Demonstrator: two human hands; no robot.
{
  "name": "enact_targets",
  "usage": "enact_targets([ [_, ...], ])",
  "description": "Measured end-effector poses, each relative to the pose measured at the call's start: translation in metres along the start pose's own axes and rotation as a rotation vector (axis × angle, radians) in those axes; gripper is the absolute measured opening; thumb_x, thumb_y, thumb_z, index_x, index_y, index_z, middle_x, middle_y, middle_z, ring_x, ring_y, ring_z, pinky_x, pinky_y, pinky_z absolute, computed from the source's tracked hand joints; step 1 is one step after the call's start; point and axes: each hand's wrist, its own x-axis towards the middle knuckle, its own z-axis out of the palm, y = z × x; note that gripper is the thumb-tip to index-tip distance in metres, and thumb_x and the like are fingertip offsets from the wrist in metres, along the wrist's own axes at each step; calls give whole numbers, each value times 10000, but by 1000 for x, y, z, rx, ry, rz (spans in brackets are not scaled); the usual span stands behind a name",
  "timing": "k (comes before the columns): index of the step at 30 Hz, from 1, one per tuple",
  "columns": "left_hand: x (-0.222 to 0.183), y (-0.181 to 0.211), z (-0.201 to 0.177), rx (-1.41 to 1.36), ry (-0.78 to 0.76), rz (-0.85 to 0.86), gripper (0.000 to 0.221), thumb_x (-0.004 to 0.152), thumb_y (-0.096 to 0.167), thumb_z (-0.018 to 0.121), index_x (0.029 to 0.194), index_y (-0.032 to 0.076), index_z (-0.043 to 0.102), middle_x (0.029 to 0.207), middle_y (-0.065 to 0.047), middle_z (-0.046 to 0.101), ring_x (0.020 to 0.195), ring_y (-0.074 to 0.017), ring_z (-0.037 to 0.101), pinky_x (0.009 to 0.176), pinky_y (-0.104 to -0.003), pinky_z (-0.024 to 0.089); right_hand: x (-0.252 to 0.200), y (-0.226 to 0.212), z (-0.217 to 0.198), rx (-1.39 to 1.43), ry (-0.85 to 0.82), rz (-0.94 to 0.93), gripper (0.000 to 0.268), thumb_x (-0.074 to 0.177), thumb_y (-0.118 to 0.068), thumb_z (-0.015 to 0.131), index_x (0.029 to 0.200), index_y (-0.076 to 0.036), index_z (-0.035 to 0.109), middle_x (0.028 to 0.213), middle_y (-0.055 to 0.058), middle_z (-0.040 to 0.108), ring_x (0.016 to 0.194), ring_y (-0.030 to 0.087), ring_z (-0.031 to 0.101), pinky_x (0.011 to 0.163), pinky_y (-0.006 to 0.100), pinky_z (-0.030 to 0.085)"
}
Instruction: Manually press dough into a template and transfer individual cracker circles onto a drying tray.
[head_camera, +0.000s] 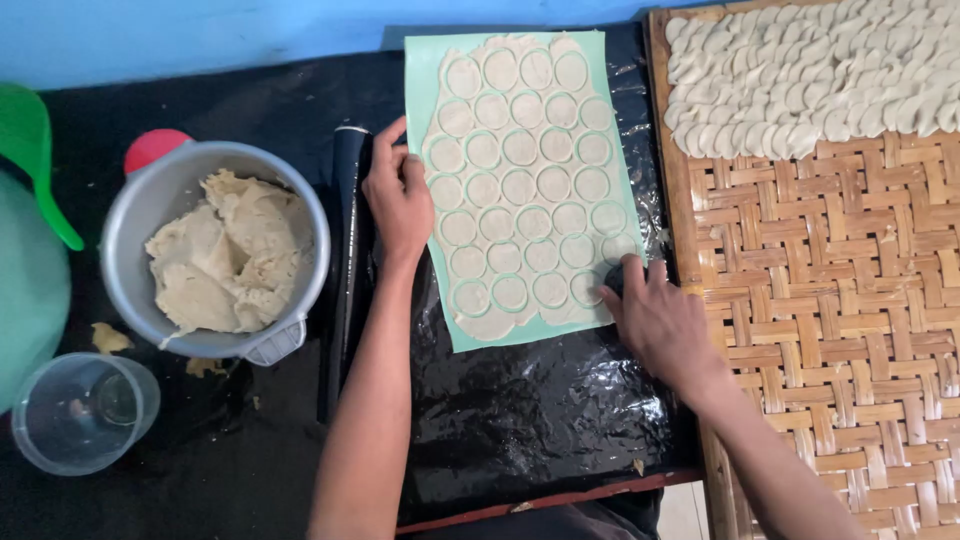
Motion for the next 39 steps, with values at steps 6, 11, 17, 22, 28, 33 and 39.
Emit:
enact_targets([
  [6,-5,16,-2,-74,18,-121,405,961,-68,500,1344,-1,613,812,-97,667,696,-165,556,652,-330,458,12,1,-53,295,104,164,532,1051,-489,460,1264,-2,463,867,314,706,795,504,691,720,594,531],
  [11,-38,55,-22,-44,64,-93,360,995,-49,499,1339,-5,592,948,-92,721,843,-151,669,773,-311,522,77,24,-40,329,300,171,551,1066,-448,558,1278,49,449,943,341,674,864,519,667,742,600,518],
  [17,-90,77,-49,-103,95,-308,379,986,-27,510,1361,3,560,1020,-103,730,891,-152,683,788,-296,535,146,31,-29,252,351,54,586,967,-410,688,1267,56,498,1192,343,535,896,538,650,763,578,536],
  [22,-119,97,-68,-72,104,-496,371,1002,-11,520,1370,11,566,891,-122,679,749,-159,568,675,-315,472,157,3,-46,199,227,132,693,969,-497,696,1339,49,483,1205,345,496,926,540,631,804,587,516],
  [28,-137,98,-75,-175,72,-488,349,997,-4,506,1345,2,513,944,-84,703,826,-119,635,739,-287,511,190,-55,-64,257,712,-330,383,1035,-353,652,1261,-44,675,1146,220,644,1026,462,665,835,523,541],
  [33,-159,78,-73,-278,106,-460,244,1027,15,506,1252,-42,580,1061,-94,728,920,-128,659,798,-282,517,238,-134,-81,260,275,-222,424,993,-465,615,1138,-87,740,1041,184,727,962,386,700,811,496,552],
  [39,-180,72,-74,-321,127,-443,234,1038,52,515,1240,-46,581,1084,-108,739,979,-134,669,832,-282,511,284,-156,-62,79,-53,189,1002,797,-760,707,1316,79,528,1206,180,685,1113,299,703,902,411,561],
])
